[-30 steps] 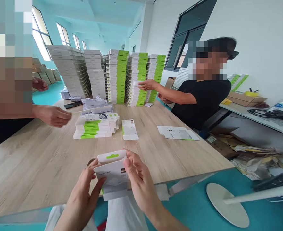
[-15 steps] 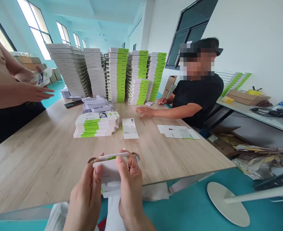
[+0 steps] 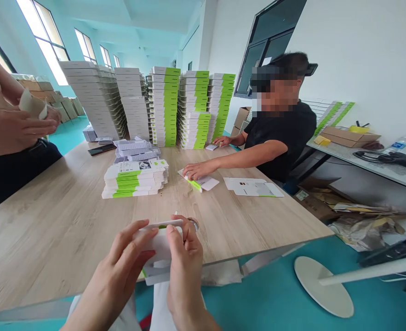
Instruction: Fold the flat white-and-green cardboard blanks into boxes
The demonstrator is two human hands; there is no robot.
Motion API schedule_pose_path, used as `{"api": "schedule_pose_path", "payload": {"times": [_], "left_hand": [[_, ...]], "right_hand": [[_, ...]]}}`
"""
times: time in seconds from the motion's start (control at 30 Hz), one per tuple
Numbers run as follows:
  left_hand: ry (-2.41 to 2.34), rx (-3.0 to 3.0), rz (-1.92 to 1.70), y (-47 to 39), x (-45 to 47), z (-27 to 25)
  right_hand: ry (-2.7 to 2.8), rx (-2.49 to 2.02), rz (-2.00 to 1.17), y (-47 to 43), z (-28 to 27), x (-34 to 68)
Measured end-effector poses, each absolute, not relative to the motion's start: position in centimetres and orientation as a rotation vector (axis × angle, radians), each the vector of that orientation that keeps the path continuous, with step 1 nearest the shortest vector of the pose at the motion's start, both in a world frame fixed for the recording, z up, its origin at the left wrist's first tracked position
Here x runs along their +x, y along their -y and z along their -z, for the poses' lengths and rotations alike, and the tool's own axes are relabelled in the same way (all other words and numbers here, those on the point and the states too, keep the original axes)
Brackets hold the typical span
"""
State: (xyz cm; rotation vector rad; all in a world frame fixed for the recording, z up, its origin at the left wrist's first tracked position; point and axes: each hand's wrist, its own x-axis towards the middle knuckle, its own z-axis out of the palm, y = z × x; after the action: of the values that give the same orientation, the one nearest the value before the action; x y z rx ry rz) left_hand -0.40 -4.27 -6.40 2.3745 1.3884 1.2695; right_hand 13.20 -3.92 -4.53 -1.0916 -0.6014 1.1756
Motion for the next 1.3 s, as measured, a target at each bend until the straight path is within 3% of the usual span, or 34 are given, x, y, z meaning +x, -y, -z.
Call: {"api": "schedule_pose_path", "payload": {"times": [0.53,0.67,0.77,0.93,1.2,1.3], "left_hand": [[-1.346,2.269,-1.238,3.3,-0.4,6.5],[-1.268,2.182,-1.43,3.3,-0.2,7.8],[-1.161,1.752,-1.583,3.9,1.0,8.0],[-1.13,0.896,-1.636,4.2,4.6,6.2],[-1.304,1.018,-1.618,4.2,5.7,5.3],[-1.373,1.135,-1.62,4.5,5.9,5.6]], "right_hand": [[0.934,-1.113,-0.838,4.4,5.9,13.9],[0.918,-1.152,-0.74,4.0,6.6,13.4],[0.913,-1.135,-0.662,3.8,7.0,12.7],[0.896,-1.158,-0.756,3.8,6.8,12.6],[0.869,-1.127,-1.149,3.5,5.9,14.3],[0.855,-1.141,-1.096,3.4,6.6,14.6]]}}
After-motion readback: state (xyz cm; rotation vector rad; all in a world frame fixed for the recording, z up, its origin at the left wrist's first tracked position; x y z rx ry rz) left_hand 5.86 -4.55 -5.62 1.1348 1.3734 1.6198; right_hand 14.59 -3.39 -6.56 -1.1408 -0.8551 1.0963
